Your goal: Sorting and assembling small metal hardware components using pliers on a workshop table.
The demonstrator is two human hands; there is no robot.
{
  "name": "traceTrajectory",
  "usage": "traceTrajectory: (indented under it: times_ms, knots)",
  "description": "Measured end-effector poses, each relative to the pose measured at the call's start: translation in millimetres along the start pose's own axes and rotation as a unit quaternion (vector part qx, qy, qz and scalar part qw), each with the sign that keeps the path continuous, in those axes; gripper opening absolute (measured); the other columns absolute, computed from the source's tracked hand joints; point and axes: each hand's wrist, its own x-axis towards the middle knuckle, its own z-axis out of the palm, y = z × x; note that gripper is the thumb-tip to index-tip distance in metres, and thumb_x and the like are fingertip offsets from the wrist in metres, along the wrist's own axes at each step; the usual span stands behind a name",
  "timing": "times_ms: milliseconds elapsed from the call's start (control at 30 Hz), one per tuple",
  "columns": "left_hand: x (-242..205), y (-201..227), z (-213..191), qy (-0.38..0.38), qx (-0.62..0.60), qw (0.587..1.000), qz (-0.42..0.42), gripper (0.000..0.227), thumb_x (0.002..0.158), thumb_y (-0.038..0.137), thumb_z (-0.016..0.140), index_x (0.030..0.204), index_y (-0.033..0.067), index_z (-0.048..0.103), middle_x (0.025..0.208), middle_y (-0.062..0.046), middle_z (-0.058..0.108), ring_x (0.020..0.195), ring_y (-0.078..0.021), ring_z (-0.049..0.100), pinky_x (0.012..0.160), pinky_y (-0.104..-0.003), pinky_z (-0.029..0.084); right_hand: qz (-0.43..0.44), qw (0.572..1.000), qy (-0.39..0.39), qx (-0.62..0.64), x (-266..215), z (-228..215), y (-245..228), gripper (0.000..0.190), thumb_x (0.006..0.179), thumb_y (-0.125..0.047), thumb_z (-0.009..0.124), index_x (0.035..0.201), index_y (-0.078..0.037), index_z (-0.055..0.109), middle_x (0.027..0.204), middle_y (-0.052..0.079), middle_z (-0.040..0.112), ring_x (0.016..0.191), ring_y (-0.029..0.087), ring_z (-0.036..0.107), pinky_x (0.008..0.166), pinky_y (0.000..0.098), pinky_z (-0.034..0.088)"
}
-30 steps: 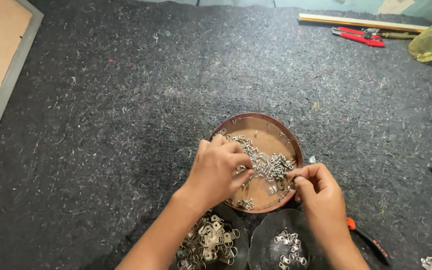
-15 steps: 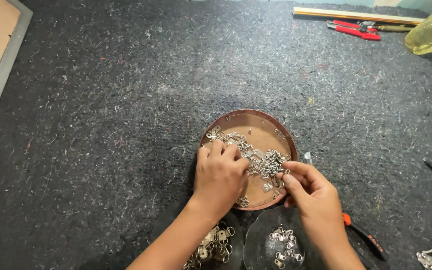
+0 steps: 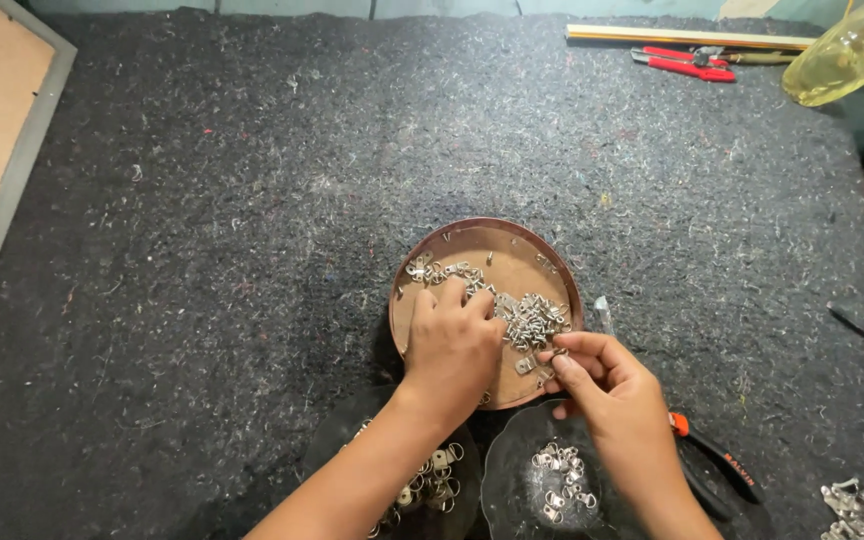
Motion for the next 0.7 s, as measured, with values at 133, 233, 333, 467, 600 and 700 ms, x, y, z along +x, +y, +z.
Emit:
traceTrajectory:
  times_ms: [133, 233, 333, 467, 600, 700]
  knots:
    - [0, 7, 6, -0.006, 0.026, 1.0, -0.002, 0.014, 0.063, 0.004, 0.059, 0.053, 0.0143, 0.056, 0.063, -0.001, 0.051, 0.068, -0.0251, 0.044, 0.052, -0.036, 0.031, 0.027, 1.0, 0.005, 0.009, -13, 4, -9, 0.012, 0.08, -0.002, 0.055, 0.092, 0.001, 0.059, 0.094, 0.014, 0.069, 0.076, 0.018, 0.059, 0.056, 0.0309, 0.049]
    - [-2, 7, 10, 0.024, 0.059, 0.998, -0.005, 0.013, 0.061, 0.004, 0.06, 0.054, 0.0136, 0.056, 0.062, -0.001, 0.051, 0.065, -0.0237, 0.044, 0.052, -0.035, 0.032, 0.017, 1.0, 0.002, 0.016, -16, 0, -1, 0.013, 0.08, -0.005, 0.059, 0.091, 0.0, 0.063, 0.078, 0.007, 0.054, 0.069, 0.013, 0.048, 0.054, 0.0296, 0.047]
    - [-2, 5, -3, 0.031, 0.052, 0.998, -0.035, 0.012, 0.059, 0.001, 0.06, 0.053, 0.0121, 0.058, 0.059, -0.001, 0.052, 0.061, -0.0221, 0.042, 0.049, -0.032, 0.032, 0.02, 0.994, -0.016, 0.107, -21, -5, 5, 0.017, 0.079, -0.005, 0.058, 0.096, -0.003, 0.058, 0.078, 0.008, 0.053, 0.073, 0.015, 0.053, 0.049, 0.0281, 0.043]
    - [-6, 11, -53, -0.061, -0.336, 0.89, -0.304, 0.009, 0.075, 0.02, 0.06, 0.077, 0.014, 0.066, 0.077, 0.002, 0.065, 0.075, -0.0151, 0.057, 0.064, -0.03, 0.046, 0.036, 0.99, -0.009, 0.133, -49, -4, -8, 0.015, 0.08, -0.005, 0.057, 0.095, -0.003, 0.058, 0.082, 0.009, 0.059, 0.069, 0.015, 0.053, 0.053, 0.0284, 0.045]
    - [-17, 29, -122, -0.133, -0.654, 0.572, -0.478, 0.013, 0.082, 0.023, 0.056, 0.083, 0.0115, 0.061, 0.074, 0.005, 0.054, 0.059, -0.0065, 0.038, 0.047, -0.021, 0.028, 0.042, 0.99, -0.014, 0.134, -78, -5, -19, 0.014, 0.081, -0.003, 0.054, 0.095, 0.0, 0.058, 0.09, 0.015, 0.062, 0.069, 0.017, 0.05, 0.051, 0.0301, 0.043]
    - [-45, 41, -125, -0.118, -0.76, 0.445, -0.459, 0.008, 0.08, 0.019, 0.063, 0.079, 0.0103, 0.062, 0.065, 0.002, 0.054, 0.053, -0.0054, 0.043, 0.038, -0.018, 0.029, 0.008, 0.986, -0.061, 0.154, -95, -13, -7, 0.011, 0.08, -0.002, 0.056, 0.091, -0.001, 0.059, 0.075, 0.009, 0.053, 0.07, 0.016, 0.051, 0.047, 0.0299, 0.039]
